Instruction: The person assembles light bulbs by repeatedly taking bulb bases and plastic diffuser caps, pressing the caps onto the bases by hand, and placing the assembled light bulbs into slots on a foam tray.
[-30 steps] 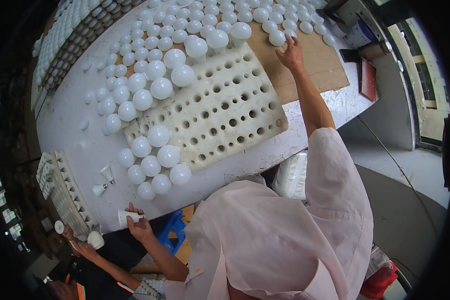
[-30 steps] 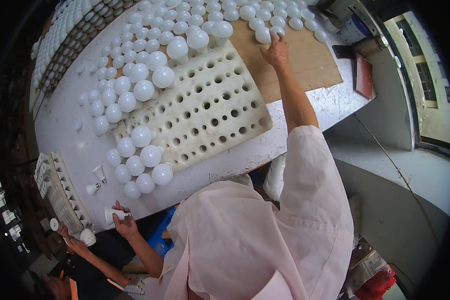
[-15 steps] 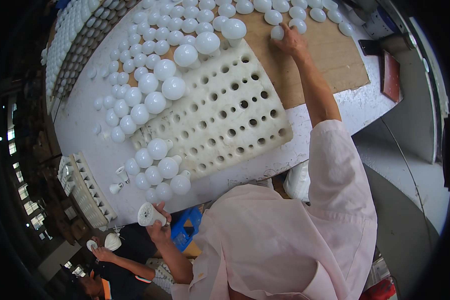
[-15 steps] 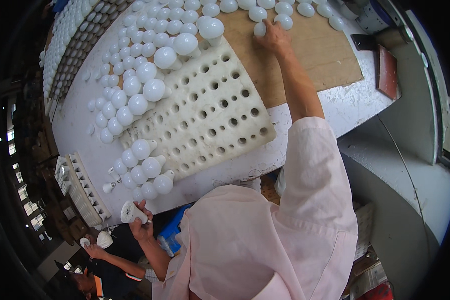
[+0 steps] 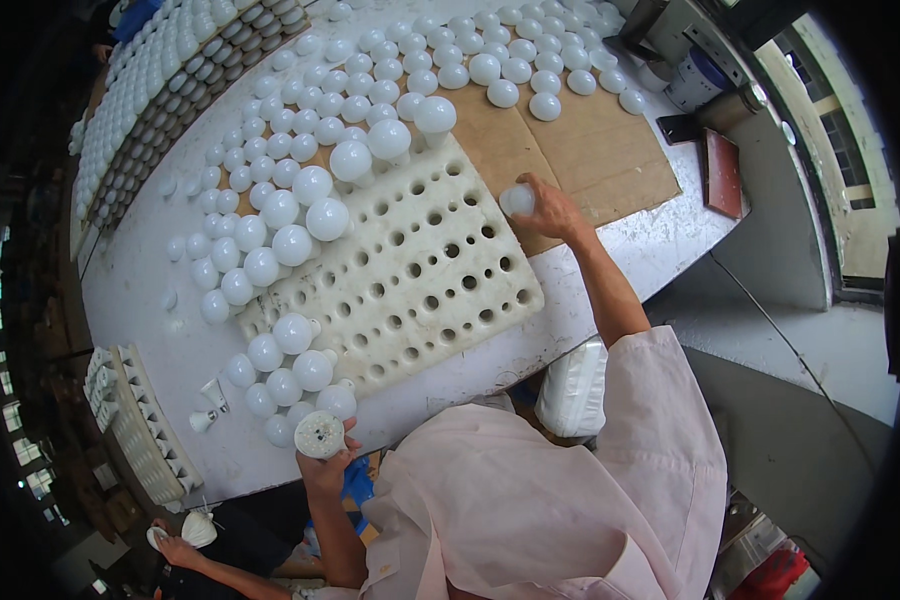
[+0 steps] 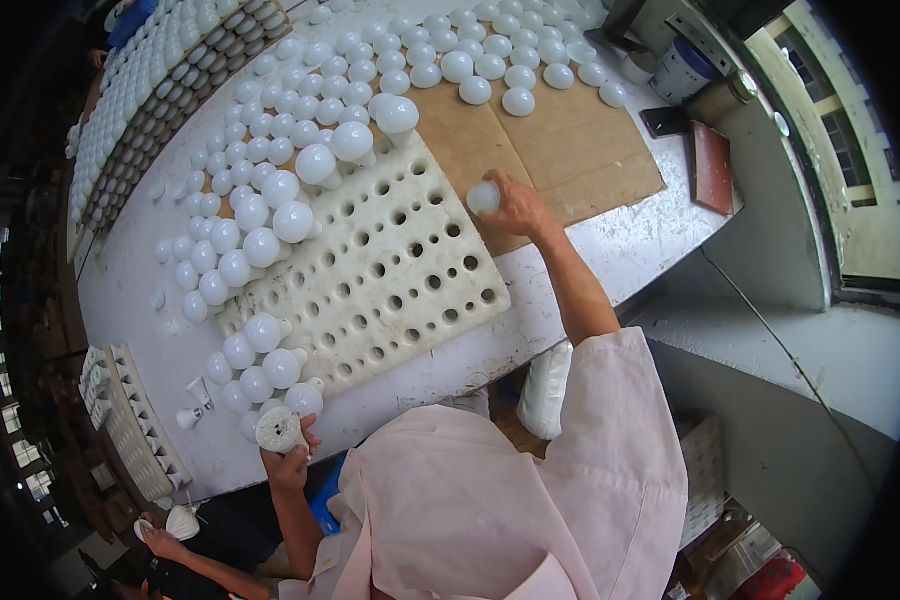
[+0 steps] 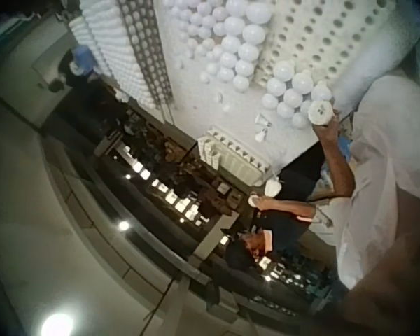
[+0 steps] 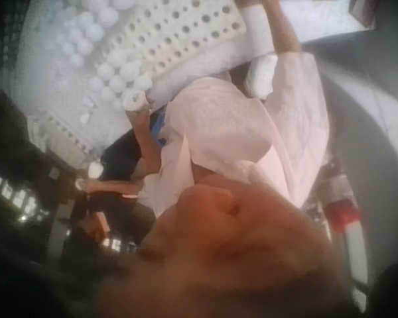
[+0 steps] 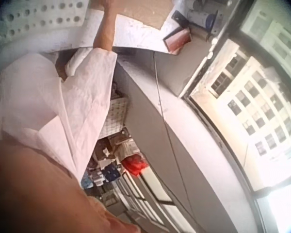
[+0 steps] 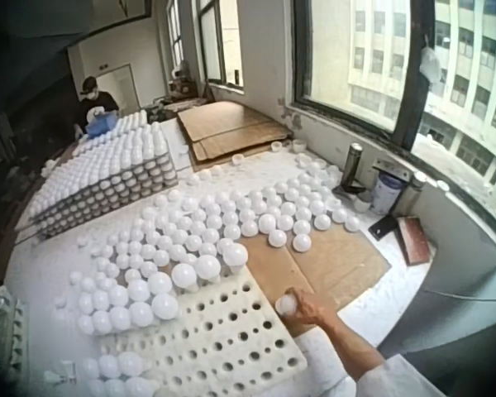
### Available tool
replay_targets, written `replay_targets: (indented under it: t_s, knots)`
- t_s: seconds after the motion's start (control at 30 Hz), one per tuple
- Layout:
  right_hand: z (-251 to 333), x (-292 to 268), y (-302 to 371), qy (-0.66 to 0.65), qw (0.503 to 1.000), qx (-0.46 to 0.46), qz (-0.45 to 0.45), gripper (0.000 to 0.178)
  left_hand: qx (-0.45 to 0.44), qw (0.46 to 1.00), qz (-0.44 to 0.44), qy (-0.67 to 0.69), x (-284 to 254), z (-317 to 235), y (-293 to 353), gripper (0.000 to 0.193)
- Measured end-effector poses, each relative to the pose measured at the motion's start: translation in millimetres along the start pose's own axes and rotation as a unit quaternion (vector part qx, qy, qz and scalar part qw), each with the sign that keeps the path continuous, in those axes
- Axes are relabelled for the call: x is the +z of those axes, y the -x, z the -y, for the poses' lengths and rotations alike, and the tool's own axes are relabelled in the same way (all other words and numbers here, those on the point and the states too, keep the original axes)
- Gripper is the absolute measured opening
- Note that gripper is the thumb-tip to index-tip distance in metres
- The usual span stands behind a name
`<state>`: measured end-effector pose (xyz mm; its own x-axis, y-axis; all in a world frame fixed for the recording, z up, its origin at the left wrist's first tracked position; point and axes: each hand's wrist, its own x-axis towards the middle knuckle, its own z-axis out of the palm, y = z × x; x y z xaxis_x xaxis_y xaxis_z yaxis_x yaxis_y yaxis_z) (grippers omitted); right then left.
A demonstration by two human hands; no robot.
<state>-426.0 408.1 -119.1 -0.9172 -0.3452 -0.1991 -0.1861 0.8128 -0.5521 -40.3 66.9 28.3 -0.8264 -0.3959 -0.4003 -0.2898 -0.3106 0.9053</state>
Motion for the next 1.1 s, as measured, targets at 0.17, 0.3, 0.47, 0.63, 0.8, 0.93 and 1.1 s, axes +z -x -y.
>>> replay_targets:
  t_s: [0.17,0.3,0.47,0.63,0.8,0.93,1.1]
  knots:
    - [34.5,-18.4,33.2,-0.149,0.975,0.001,-0.166,0.072,0.003,0.997,0.059,-0.053,-5.4,-5.3,3.0,0.044]
    - [99.3,4.2,86.1,-0.584,0.807,-0.092,-0.008,0.079,0.017,0.991,0.131,-0.003,-10.4,-7.6,-1.0,0.04]
    - [199.6,64.8,151.4,-0.649,0.713,-0.147,0.222,0.081,0.016,0.98,0.195,-0.032,-7.4,-11.0,-9.6,0.045]
    - [259.2,84.2,180.0,-0.663,0.654,-0.165,0.326,0.08,-0.012,0.972,0.233,0.023,-23.7,-6.5,-3.4,0.041]
    - [285.0,90.8,189.2,-0.645,0.659,-0.155,0.356,0.082,0.003,0.961,0.25,0.116,-40.4,-0.3,5.3,0.045]
    - [293.2,94.0,193.4,-0.637,0.654,-0.16,0.376,0.082,-0.003,0.956,0.241,0.169,-49.5,7.0,10.6,0.042]
    - [295.3,100.9,195.0,-0.632,0.648,-0.163,0.392,0.081,-0.006,0.956,0.234,0.177,-53.4,10.2,14.9,0.045]
